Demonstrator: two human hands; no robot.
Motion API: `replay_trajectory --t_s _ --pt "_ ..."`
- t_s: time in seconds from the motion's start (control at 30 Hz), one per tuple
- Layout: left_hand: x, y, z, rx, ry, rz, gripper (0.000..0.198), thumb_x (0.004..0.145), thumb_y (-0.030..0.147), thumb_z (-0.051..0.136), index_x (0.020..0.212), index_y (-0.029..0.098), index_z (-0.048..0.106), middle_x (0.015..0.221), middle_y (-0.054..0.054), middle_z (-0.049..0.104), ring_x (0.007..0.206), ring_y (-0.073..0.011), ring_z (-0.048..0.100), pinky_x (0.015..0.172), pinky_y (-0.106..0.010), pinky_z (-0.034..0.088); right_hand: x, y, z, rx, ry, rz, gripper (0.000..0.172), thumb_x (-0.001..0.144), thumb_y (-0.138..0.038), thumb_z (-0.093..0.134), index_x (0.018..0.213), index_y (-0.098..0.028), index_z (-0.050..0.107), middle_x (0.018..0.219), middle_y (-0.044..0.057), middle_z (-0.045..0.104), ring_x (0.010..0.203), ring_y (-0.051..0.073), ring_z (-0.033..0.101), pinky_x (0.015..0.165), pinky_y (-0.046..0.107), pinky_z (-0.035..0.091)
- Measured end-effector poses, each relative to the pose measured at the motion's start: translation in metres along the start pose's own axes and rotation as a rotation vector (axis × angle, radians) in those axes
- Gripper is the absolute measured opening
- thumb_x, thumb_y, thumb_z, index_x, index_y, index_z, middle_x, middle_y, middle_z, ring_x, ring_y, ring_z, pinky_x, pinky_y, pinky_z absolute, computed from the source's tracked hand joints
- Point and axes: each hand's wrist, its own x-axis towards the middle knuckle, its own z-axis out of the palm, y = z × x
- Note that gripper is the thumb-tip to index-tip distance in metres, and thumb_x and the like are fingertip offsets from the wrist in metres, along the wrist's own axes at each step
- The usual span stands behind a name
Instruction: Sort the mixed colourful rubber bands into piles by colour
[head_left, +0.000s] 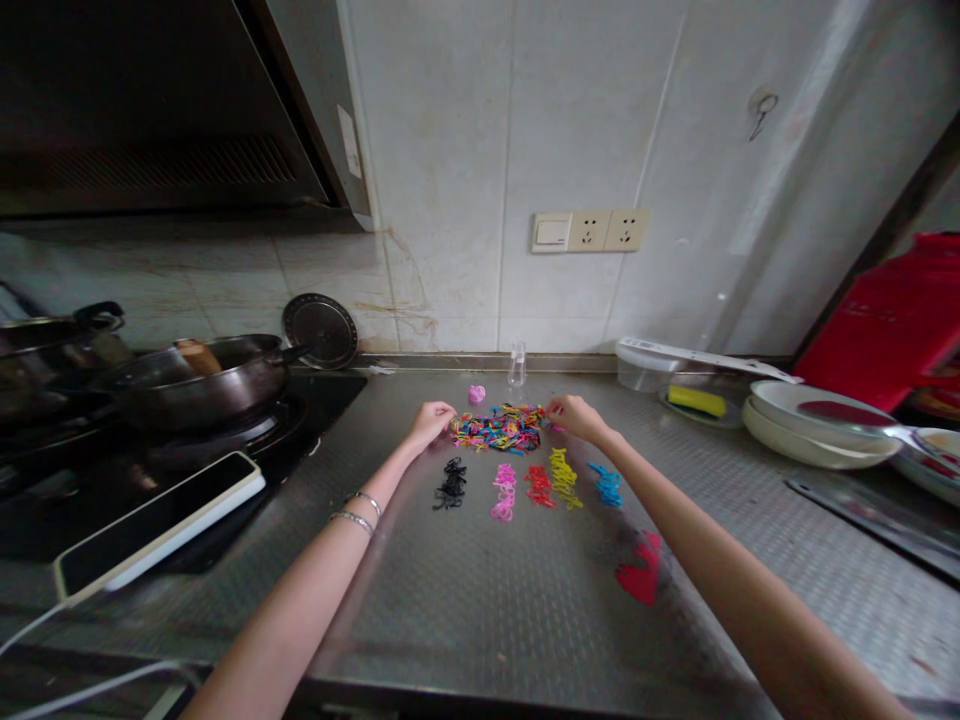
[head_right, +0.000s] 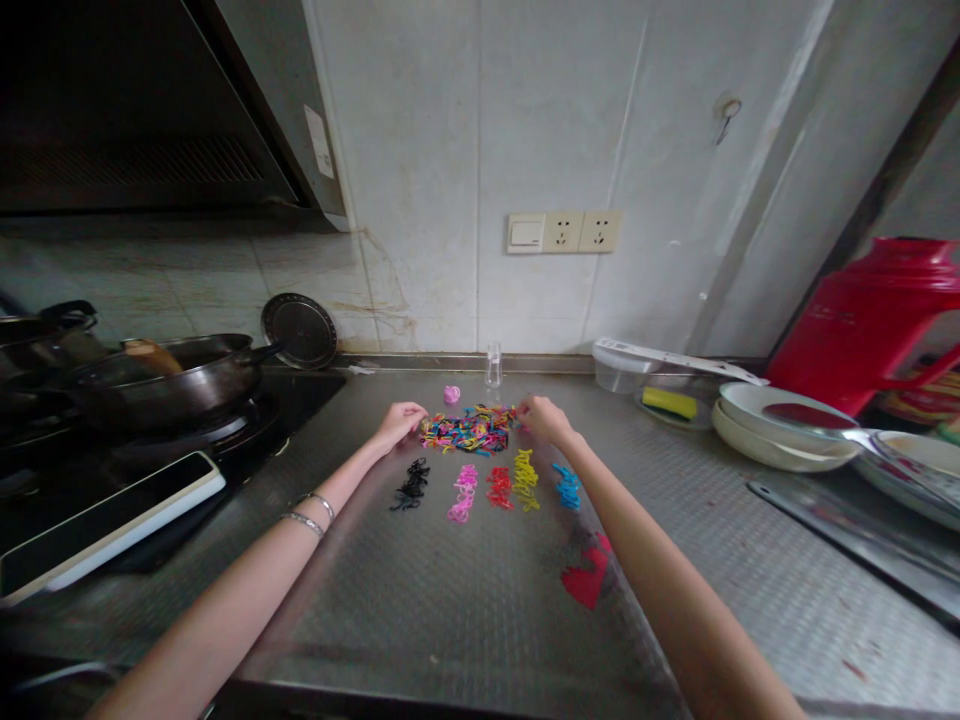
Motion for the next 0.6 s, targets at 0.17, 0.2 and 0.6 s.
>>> replay_trajectory --t_s 0.17,0.2,0.6 --pt "0.001 -0.001 0.001 -0.010 0.011 -0.002 0.014 0.065 0.021 0.053 0.068 0.010 0.062 0.043 0.004 0.047 0.042 -0.0073 0.040 0.043 -0.019 0.028 -0.009 0.000 -0.005 0.118 0.095 -0.070 0.023 0.072 -0.027 0.049 0.081 -0.017 0.067 0.076 0.006 0.067 0.068 0.015 0.059 0.058 0.020 0.040" --pt "0.001 -0.001 0.001 -0.012 0.012 0.000 0.014 0.065 0.021 0.053 0.067 0.010 0.062 0.043 0.004 0.047 0.042 -0.0072 0.040 0.043 -0.019 0.028 -0.012 -0.002 -0.006 0.153 0.096 -0.097 0.023 0.072 -0.027 0.049 0.080 -0.016 0.067 0.074 0.005 0.067 0.067 0.014 0.059 0.058 0.020 0.040" --pt "-0.002 0.002 0.000 -0.003 -0.004 0.008 0.016 0.065 0.022 0.053 0.069 0.010 0.063 0.047 0.002 0.051 0.043 -0.0070 0.042 0.043 -0.018 0.029 -0.060 -0.053 -0.012 0.416 -0.244 -0.370 0.019 0.065 -0.019 0.054 0.075 -0.014 0.069 0.069 0.002 0.067 0.063 0.012 0.057 0.058 0.019 0.042"
